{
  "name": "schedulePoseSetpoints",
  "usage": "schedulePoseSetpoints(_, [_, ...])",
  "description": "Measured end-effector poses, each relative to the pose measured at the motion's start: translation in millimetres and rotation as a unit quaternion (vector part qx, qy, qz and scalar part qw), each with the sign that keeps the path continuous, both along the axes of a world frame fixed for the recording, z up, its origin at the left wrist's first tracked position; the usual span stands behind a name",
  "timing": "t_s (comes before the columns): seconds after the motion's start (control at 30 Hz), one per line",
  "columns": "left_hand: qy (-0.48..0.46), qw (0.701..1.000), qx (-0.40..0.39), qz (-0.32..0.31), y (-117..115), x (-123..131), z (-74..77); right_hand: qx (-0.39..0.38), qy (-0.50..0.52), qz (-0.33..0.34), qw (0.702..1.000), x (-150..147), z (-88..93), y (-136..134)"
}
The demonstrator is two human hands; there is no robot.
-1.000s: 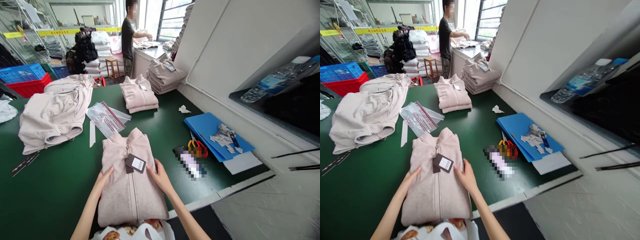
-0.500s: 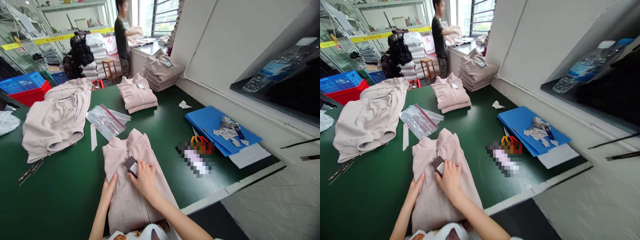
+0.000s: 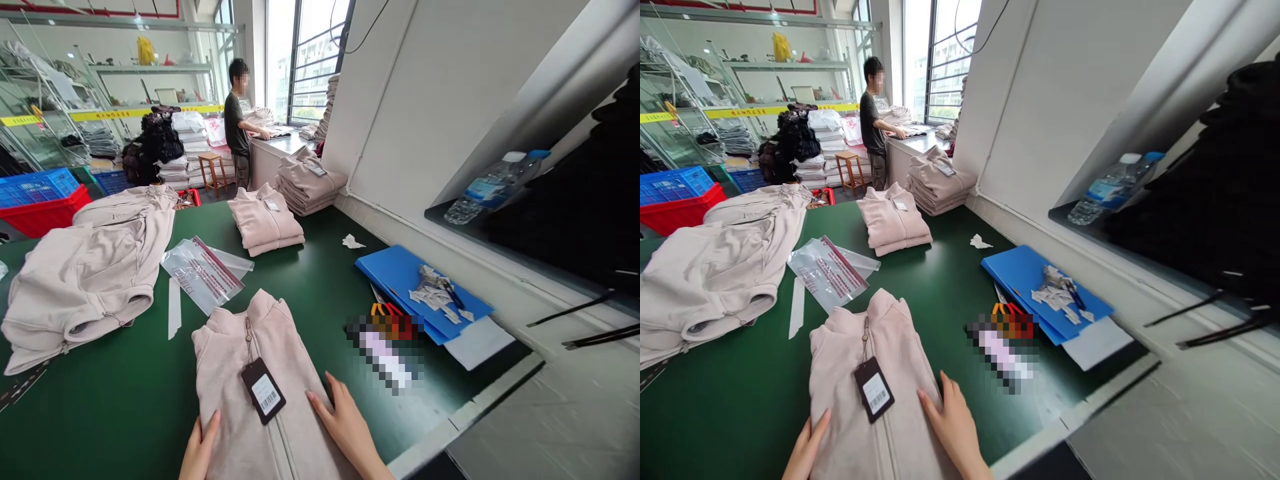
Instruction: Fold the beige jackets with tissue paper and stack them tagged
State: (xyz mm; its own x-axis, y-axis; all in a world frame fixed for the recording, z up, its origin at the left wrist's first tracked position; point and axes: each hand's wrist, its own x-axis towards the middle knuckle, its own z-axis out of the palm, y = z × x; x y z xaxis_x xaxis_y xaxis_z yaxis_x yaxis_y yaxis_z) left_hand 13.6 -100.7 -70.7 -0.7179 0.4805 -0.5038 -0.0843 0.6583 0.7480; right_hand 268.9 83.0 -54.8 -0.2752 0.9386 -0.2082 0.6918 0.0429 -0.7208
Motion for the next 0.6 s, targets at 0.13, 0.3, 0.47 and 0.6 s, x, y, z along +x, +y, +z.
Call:
schedulePoseSetpoints(0.13, [-0.015,0.998,0.047,0.026,14,-2,-1.4,-0.180,0.126,0.013,0.976,2,-5.7,12])
schedulePoseSetpoints(0.3, [-0.018,0.993,0.102,0.052,30,-5,14.5,-0.259,0.275,0.045,0.925,-17,8.7,23])
schedulePoseSetpoints(0.47, [-0.016,0.984,0.162,0.066,64,-8,65.5,-0.271,0.356,0.050,0.893,-23,43.3,62])
schedulePoseSetpoints(0.6, [0.003,0.963,0.257,0.074,135,-17,128.0,-0.227,0.392,0.050,0.890,-38,99.9,133])
